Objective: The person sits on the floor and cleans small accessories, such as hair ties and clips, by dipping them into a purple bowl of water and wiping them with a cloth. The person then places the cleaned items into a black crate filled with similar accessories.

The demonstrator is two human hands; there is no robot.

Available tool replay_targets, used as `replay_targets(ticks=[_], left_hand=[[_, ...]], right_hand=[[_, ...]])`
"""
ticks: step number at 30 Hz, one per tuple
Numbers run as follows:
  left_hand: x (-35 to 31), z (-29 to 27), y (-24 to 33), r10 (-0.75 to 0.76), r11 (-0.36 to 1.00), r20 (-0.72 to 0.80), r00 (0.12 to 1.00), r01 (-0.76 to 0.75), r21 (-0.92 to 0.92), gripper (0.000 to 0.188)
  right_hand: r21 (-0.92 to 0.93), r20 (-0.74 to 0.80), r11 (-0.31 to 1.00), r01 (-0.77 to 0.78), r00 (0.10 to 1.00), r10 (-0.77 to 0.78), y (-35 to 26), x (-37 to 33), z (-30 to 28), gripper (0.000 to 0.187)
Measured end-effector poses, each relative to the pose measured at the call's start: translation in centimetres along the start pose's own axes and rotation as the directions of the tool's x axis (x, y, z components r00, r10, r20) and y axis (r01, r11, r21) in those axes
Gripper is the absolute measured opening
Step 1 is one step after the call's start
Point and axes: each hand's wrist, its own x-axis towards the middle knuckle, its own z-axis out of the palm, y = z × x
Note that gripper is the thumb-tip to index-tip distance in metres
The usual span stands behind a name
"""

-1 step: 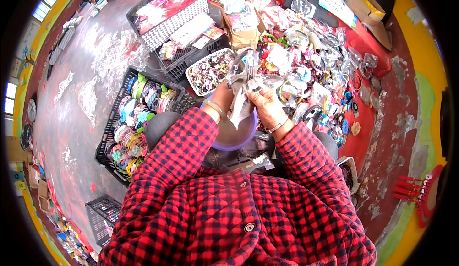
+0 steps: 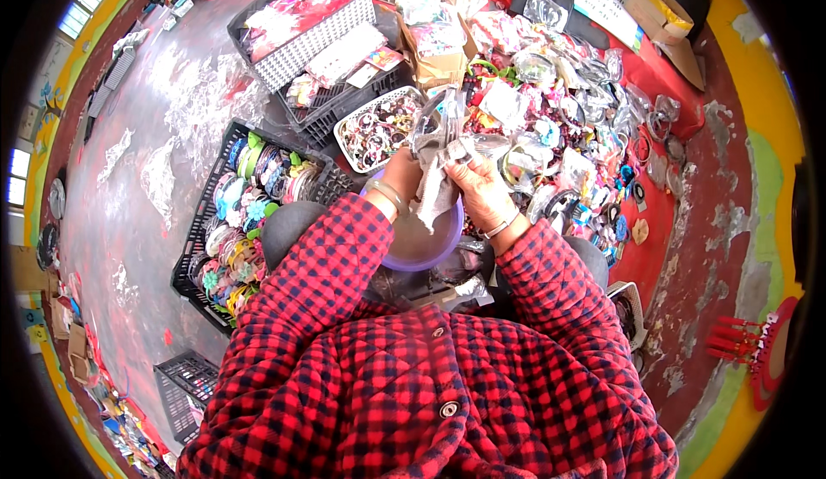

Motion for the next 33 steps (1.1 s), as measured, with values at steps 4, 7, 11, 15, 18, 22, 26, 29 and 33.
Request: replay_targets(ticks=[4, 7, 11, 15, 18, 22, 26, 29, 33], left_hand=[[-2.0, 1.5, 3.8, -0.098, 0.889, 0.087, 0.991, 0.048, 0.456, 0.028], [-1.5, 0.6, 2.7, -0.084, 0.778, -0.017, 0.996, 0.076, 0.624, 0.026], [-0.7, -0.4, -0.6, 0.218, 0.719, -0.001, 0.976, -0.16, 0.676, 0.013], [-3.3, 2.6, 5.9, 0.058, 0.729, -0.212, 0.976, 0.104, 0.677, 0.011], [-2.8, 1.9, 6.5, 0.118, 0.815, -0.25, 0.961, 0.05, 0.577, 0.013], [-2.9, 2.1, 7.7, 0.131, 0.929, -0.224, 0.966, -0.041, 0.368, 0.013], [-2.2, 1.0, 7.3, 0.088, 0.958, -0.101, 0.991, -0.056, 0.28, 0.015], [-2.9, 1.6, 7.9, 0.2, 0.955, -0.036, 0.979, -0.187, 0.229, 0.016], [-3.4, 2.6, 8.3, 0.316, 0.945, 0.092, 0.944, -0.322, 0.056, 0.021]], right_hand=[[0.198, -0.007, 0.979, -0.056, 0.998, 0.058, -0.4, 0.2, -1.0, 0.021], [0.322, -0.037, 0.947, -0.01, 0.999, 0.023, -3.4, 0.1, 0.6, 0.022], [0.026, -0.136, 0.977, 0.214, 0.969, -0.208, -4.3, 0.8, -2.2, 0.024], [0.073, -0.419, 0.931, 0.357, 0.858, -0.296, -8.0, 0.9, -3.5, 0.026], [0.079, -0.346, 0.92, 0.383, 0.877, -0.335, -11.0, 1.3, -4.8, 0.043], [0.16, -0.388, 0.881, 0.446, 0.849, -0.359, -10.2, 1.6, -8.3, 0.044], [0.148, -0.349, 0.895, 0.42, 0.869, -0.35, -9.6, 1.5, -7.4, 0.042], [0.154, -0.311, 0.929, 0.337, 0.909, -0.278, -9.1, 1.5, -6.4, 0.04], [0.166, -0.255, 0.971, 0.17, 0.959, -0.124, -8.0, 1.9, -4.8, 0.037]])
